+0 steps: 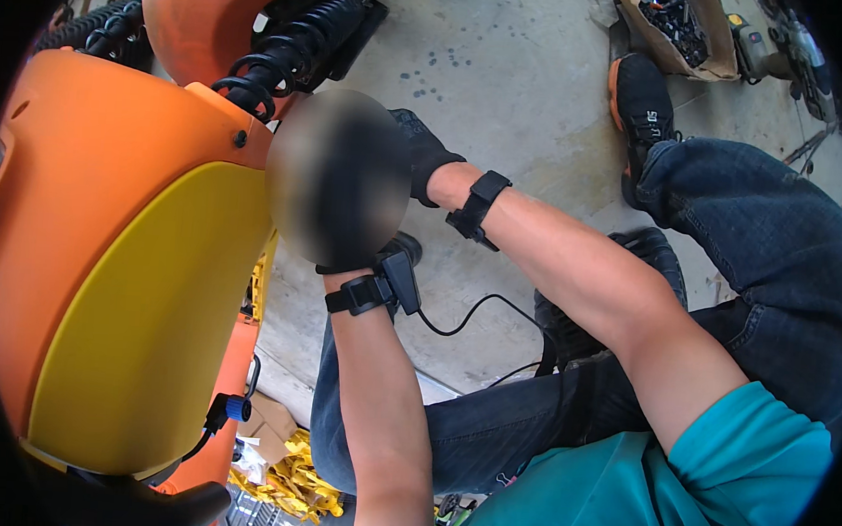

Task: The person works on the internal components of an orange and yellow motorcycle while sitting on the floor. They handle small wires and electrical connectors by hand, performing connections and organizing the cables near the front steering column.

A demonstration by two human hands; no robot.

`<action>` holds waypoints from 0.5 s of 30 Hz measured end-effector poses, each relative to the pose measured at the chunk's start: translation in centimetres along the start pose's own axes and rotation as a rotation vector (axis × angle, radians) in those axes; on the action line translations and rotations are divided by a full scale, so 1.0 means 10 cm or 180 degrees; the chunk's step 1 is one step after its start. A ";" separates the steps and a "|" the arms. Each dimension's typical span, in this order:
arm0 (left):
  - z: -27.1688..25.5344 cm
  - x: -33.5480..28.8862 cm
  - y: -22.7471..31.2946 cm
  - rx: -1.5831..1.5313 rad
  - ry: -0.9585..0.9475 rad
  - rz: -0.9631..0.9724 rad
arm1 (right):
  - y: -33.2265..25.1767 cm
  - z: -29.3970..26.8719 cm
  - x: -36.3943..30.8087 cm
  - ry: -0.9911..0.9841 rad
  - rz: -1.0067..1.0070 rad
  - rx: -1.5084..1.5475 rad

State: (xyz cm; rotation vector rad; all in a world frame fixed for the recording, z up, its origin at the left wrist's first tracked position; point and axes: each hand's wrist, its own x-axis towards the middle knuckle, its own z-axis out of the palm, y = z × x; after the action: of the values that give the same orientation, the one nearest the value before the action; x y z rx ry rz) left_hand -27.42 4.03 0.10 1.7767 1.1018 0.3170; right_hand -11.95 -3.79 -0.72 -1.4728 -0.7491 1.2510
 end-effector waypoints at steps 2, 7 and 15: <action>0.01 -0.01 -0.03 -0.0327 -0.0029 -0.0142 | 0.03 0.04 0.03 0.0015 -0.0072 0.0059; 0.16 -0.01 -0.08 -0.1258 -0.0172 -0.0149 | 0.11 0.18 0.17 0.0228 -0.0122 -0.0231; 0.11 0.15 -0.03 -0.3449 -0.0492 -0.1213 | 0.09 0.37 0.25 0.0657 -0.0541 -0.0846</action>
State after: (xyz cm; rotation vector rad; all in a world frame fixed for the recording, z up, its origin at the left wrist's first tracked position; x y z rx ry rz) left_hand -25.99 4.59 -1.05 0.6099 0.8636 0.4219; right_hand -14.88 -0.63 -2.15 -1.6842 -0.9050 0.8804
